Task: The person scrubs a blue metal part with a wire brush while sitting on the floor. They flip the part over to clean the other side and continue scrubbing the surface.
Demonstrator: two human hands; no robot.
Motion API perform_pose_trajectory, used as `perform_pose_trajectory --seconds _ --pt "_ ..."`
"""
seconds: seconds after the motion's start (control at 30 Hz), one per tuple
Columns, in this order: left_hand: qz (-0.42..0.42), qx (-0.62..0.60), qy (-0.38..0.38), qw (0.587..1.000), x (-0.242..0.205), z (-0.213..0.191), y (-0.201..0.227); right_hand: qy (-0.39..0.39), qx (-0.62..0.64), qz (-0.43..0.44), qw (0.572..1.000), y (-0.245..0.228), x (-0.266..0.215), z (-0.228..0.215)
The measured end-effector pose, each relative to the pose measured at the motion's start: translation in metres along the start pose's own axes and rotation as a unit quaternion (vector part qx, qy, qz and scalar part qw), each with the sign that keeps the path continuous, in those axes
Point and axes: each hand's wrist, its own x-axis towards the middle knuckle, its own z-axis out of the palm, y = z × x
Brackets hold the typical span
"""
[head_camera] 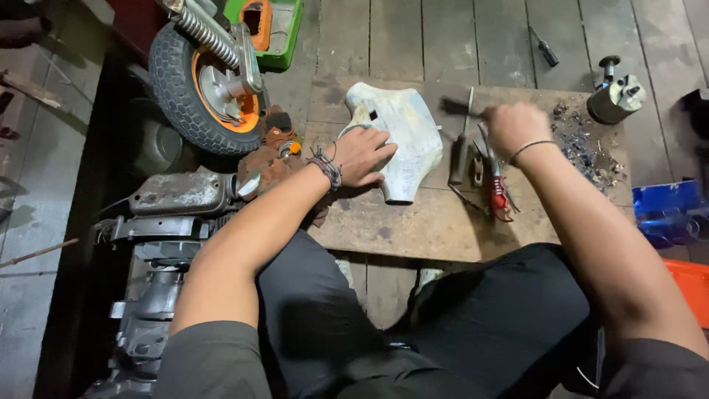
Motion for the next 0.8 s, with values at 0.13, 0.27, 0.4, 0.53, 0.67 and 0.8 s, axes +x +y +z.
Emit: perform_pose_trajectory --seconds 0.13,0.27,0.4,0.53,0.67,0.8 --pt "0.01 -0.024 0.013 1.0 0.002 0.005 -0.006 -0.005 0.09 -0.018 0.996 -0.007 -0.022 -0.023" --pt "0.005 -0.019 -0.019 1.0 0.005 0.006 -0.004 -0.076 0.142 -0.064 0.985 -0.01 -0.03 -0.025" --pt "-0.017 -0.008 -0.05 0.999 0.005 0.001 0.001 0.009 0.029 0.04 0.999 0.033 0.007 0.012" --pt "-0.023 -0.009 -0.064 0.998 0.004 -0.005 0.002 -0.081 0.201 -0.065 0.974 -0.032 -0.054 -0.068" --pt "-0.033 -0.018 -0.087 0.995 0.005 -0.01 0.005 -0.048 0.057 -0.014 0.997 -0.002 -0.008 -0.004" --pt "-0.015 -0.015 -0.076 0.997 0.009 -0.021 -0.002 -0.008 0.123 -0.019 0.992 -0.01 -0.018 -0.028"
